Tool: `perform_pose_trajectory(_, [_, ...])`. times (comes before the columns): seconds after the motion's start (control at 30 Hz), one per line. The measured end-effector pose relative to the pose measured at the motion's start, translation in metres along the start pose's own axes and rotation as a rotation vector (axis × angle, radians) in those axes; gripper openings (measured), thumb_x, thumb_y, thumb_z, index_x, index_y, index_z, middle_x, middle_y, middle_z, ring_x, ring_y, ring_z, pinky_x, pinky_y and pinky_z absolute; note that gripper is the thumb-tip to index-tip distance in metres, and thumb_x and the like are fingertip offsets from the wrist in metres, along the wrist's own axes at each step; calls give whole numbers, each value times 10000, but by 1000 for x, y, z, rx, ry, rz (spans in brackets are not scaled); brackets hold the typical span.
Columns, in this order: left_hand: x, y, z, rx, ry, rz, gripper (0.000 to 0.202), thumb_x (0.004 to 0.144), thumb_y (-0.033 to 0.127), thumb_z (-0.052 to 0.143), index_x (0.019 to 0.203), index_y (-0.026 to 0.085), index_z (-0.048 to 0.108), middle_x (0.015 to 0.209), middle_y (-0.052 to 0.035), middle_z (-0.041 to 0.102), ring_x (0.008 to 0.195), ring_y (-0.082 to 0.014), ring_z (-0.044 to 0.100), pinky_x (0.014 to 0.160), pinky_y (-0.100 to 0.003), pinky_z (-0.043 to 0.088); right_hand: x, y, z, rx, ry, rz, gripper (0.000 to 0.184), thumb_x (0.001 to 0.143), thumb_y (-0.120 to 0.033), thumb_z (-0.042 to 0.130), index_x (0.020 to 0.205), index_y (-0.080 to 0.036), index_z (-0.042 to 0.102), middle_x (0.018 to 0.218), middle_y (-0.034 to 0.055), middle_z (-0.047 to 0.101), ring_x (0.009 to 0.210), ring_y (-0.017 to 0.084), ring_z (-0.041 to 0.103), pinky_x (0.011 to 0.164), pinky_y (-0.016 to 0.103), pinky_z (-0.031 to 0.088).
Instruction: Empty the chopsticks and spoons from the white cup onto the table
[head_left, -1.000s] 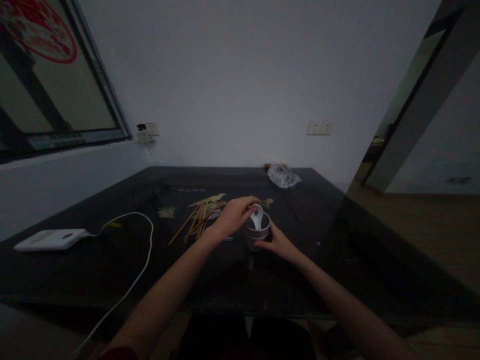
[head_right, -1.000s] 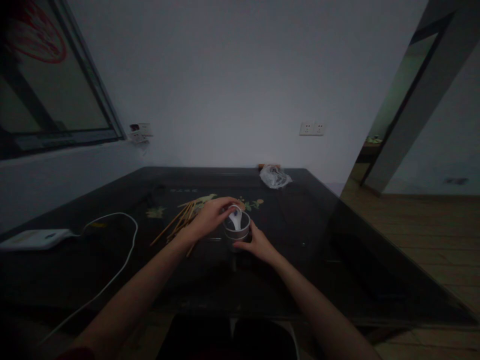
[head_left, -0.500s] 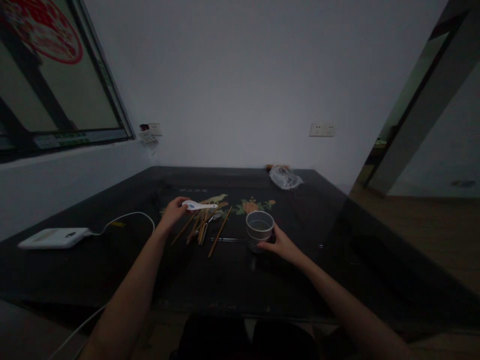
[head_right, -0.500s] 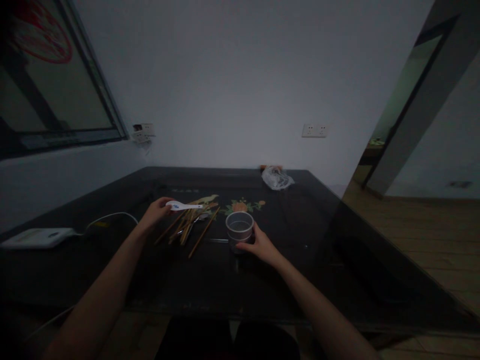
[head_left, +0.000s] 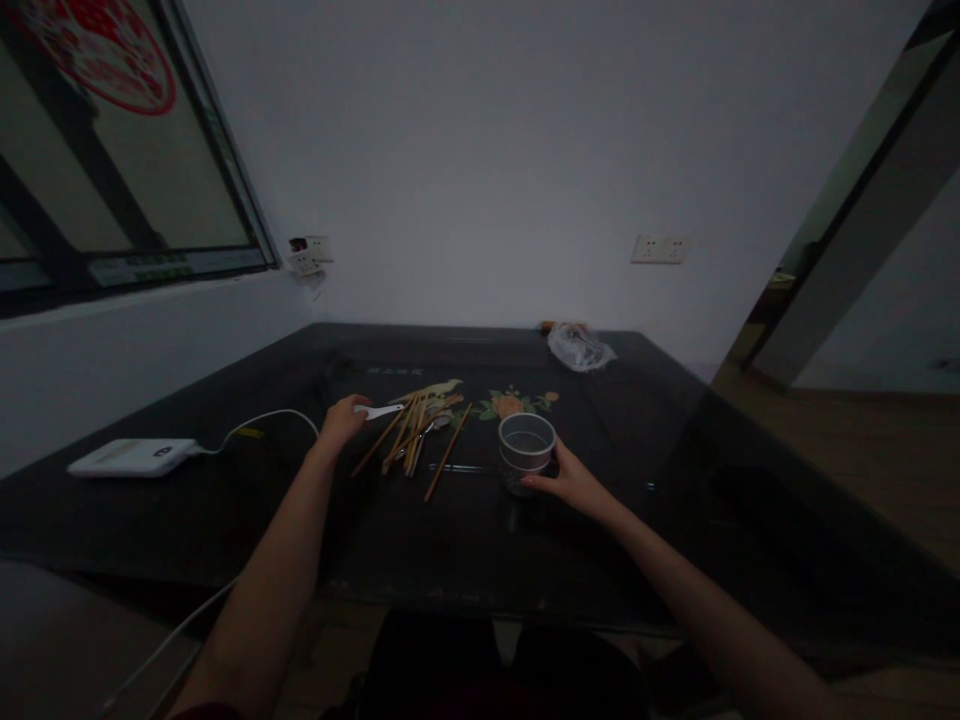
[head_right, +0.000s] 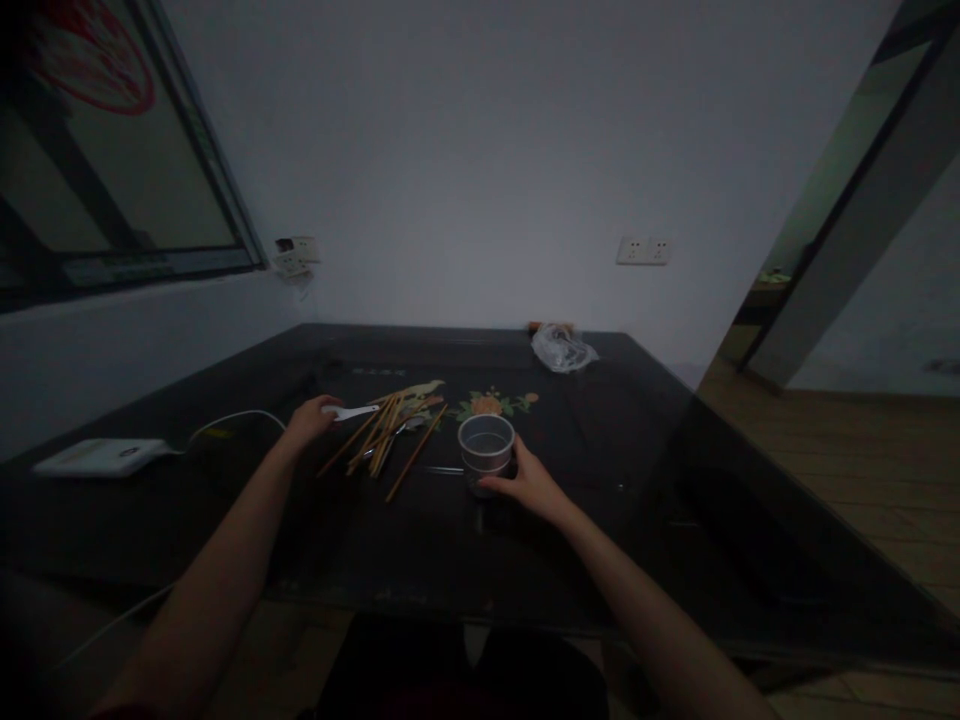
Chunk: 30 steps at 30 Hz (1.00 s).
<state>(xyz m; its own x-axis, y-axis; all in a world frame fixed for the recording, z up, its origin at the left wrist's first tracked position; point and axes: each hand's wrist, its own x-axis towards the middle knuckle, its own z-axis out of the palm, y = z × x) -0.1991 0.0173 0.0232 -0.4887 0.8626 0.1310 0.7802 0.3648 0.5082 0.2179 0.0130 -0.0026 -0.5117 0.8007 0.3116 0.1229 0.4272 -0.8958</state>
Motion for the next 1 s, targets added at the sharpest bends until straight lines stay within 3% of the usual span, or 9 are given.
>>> perform_pose_trajectory(0.13, [-2, 2, 1, 70, -39, 29, 298, 703, 104, 508, 964, 156, 644, 880, -66, 710, 720, -173, 667, 675, -217, 490, 0, -3, 0, 11, -4, 3, 825, 641, -337, 769, 1350, -217, 363, 1330, 114, 492, 1248, 261, 447, 1078, 436, 303])
perform_pose_trajectory(0.3, [-5, 3, 2, 128, -141, 23, 297, 689, 112, 549, 964, 131, 660, 841, -75, 716, 648, -167, 662, 594, -207, 480, -1, -3, 1, -2, 5, 15, 830, 635, -335, 773, 1347, -213, 365, 1338, 120, 488, 1253, 264, 443, 1082, 435, 298])
perform_pose_trajectory(0.63, [-4, 8, 7, 251, -243, 114, 313, 691, 86, 553, 963, 159, 691, 1023, -64, 701, 924, -176, 648, 727, -174, 449, 0, 0, 1, 43, -7, 13, 846, 630, -334, 775, 1355, -212, 357, 1341, 116, 485, 1252, 261, 446, 1079, 430, 305])
perform_pose_trajectory(0.87, [-10, 14, 13, 266, -313, 108, 274, 766, 185, 529, 1003, 154, 663, 917, -55, 717, 704, -142, 668, 600, -183, 441, 0, -3, 1, 34, -9, 33, 858, 629, -329, 774, 1361, -206, 342, 1333, 127, 488, 1244, 263, 452, 1073, 437, 312])
perform_pose_trajectory(1.0, [-12, 14, 13, 304, -279, 117, 293, 777, 271, 553, 1037, 176, 651, 1053, -81, 684, 884, -192, 653, 684, -216, 454, 0, 0, 1, 34, -14, 26, 853, 637, -326, 771, 1363, -213, 336, 1331, 123, 491, 1243, 257, 456, 1073, 431, 316])
